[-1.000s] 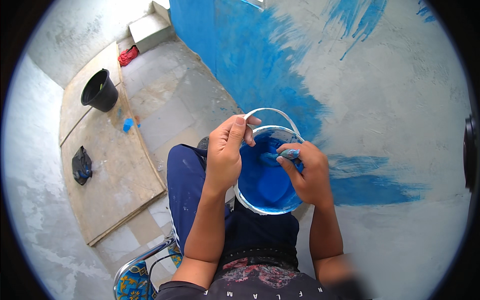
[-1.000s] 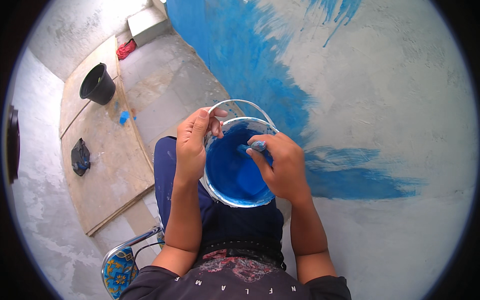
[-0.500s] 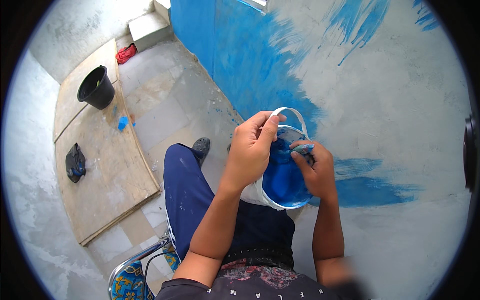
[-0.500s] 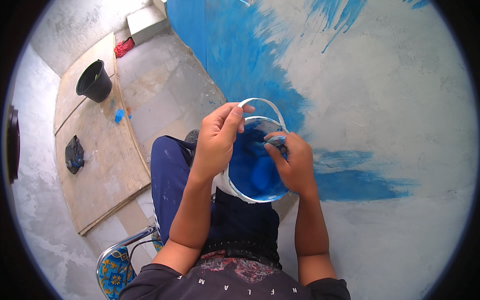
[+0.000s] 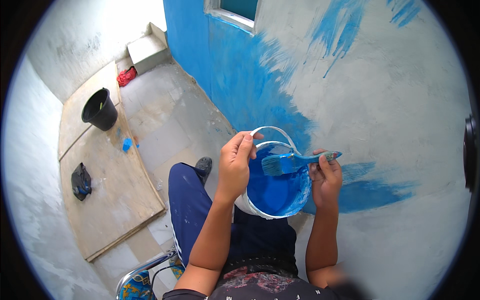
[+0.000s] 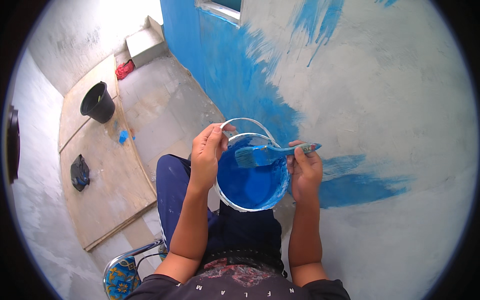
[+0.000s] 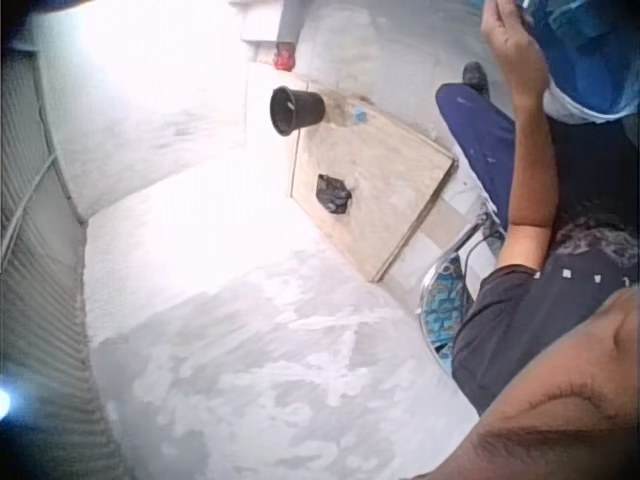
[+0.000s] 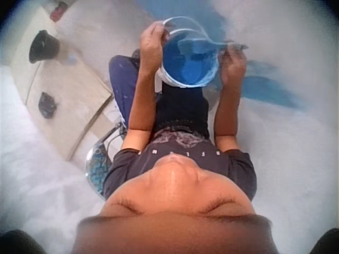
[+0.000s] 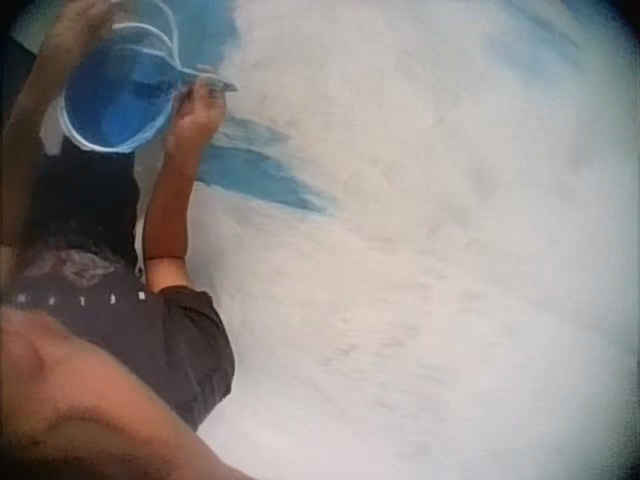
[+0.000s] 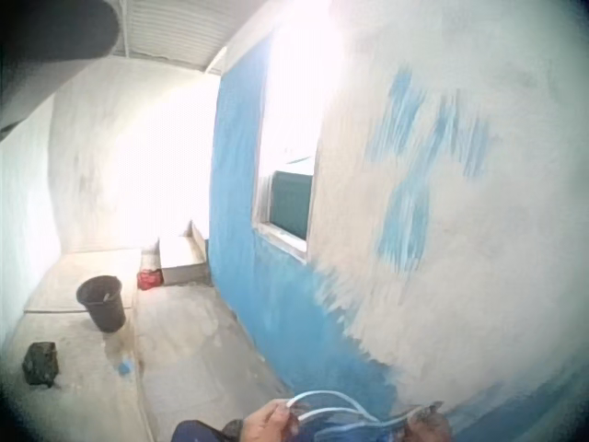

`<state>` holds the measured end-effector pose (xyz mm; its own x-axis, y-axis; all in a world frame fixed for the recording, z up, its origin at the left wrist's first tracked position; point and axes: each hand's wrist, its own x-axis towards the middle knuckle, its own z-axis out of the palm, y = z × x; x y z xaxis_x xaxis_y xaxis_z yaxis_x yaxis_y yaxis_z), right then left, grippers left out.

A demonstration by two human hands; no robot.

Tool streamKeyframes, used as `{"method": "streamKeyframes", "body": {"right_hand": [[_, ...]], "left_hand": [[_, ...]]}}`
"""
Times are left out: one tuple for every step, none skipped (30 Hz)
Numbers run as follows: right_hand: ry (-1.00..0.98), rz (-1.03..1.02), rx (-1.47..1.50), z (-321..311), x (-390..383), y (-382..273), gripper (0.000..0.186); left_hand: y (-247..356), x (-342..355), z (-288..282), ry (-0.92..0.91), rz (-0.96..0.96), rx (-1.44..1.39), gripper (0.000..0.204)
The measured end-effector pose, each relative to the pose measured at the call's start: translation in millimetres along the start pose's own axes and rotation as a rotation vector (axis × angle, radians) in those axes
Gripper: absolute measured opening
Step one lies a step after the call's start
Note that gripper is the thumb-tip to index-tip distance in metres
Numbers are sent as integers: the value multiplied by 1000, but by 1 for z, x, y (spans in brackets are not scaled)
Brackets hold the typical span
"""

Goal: The person paints a concrete wall blue using a paintbrush and a bucket of paint, alternating between dipping the brush into the bucket and applying the paint to the surface.

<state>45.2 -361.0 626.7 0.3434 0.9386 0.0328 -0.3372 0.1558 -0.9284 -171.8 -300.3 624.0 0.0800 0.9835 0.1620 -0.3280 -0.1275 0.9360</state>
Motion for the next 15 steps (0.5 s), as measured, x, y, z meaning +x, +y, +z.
{"method": "streamKeyframes", "body": {"right_hand": [[-5, 18, 46, -1, -2, -2, 22], [-11, 35, 92, -1, -3, -6, 21], [-10, 49, 143, -2, -6, -9, 20], [16, 54, 147, -2, -10, -13, 20], [42, 59, 152, -1, -14, -18, 20], [63, 76, 155, -1, -19, -21, 20], [54, 77, 139, -3, -22, -22, 20], [43, 78, 124, -7, -23, -24, 19], [30, 66, 102, -12, -22, -27, 19], [27, 54, 69, -17, -23, -27, 19], [24, 42, 37, -22, -24, -24, 19], [24, 31, 1, -27, -26, -24, 18], [-5, 37, 46, -30, -27, -25, 17], [-33, 42, 91, -32, -29, -27, 16], [-57, 51, 134, -35, -31, -28, 15]], "left_hand": [[-3, 0, -3, 11, 3, -22, 38], [-7, 0, -6, 20, 6, -44, 38], [-8, 1, -7, 23, 8, -62, 38], [-6, 1, -8, 24, 8, -54, 36], [-3, 0, -7, 26, 10, -46, 34], [0, -3, -8, 39, 7, -36, 32], [2, -3, -7, 34, 13, -25, 32], [3, -3, -5, 31, 19, -14, 31], [3, -1, -1, 22, 35, -14, 31], [4, -1, 0, 14, 34, 4, 31], [5, -1, 0, 7, 32, 23, 30], [5, -2, 1, 0, 29, 38, 30], [4, -2, 2, -3, 41, 44, 30], [4, -2, 2, -6, 53, 50, 30], [4, -3, 4, -10, 60, 56, 30]]}}
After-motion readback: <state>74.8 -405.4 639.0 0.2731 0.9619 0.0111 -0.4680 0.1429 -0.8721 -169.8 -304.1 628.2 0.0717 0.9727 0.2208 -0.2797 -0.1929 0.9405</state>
